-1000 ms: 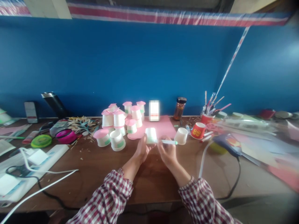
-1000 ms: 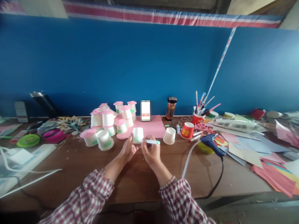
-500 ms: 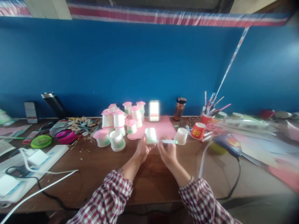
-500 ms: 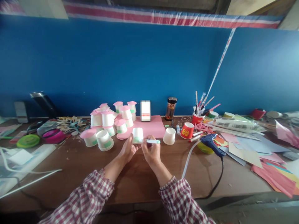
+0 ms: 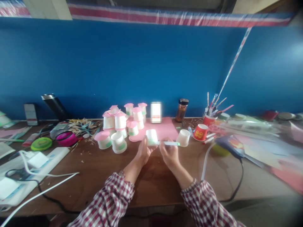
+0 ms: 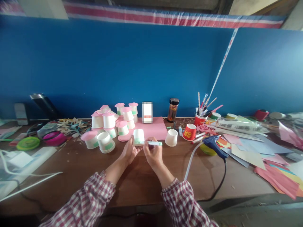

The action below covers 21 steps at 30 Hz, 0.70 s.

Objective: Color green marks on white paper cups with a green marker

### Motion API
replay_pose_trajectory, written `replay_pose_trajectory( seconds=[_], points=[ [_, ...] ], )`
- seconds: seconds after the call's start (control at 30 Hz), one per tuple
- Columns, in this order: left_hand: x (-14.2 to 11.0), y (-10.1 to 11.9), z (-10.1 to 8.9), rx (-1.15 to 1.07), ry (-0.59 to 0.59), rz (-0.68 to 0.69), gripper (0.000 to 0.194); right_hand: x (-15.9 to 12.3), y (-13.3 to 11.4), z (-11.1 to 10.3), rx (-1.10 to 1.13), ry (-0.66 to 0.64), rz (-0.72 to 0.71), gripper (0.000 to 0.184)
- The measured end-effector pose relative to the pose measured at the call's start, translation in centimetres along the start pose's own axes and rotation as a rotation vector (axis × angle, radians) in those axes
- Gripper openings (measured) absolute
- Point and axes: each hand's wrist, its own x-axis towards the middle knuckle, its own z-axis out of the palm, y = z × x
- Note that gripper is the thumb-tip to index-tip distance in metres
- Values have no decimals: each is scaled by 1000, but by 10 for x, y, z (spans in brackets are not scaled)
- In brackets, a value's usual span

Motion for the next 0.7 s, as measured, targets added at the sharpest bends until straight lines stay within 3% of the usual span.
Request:
replay_pose_trajectory(
  seconds=[0.7],
  points=[
    [-1, -1, 0, 0, -48, -2, 49, -1, 0, 0, -29, -47, 6, 18]
  ],
)
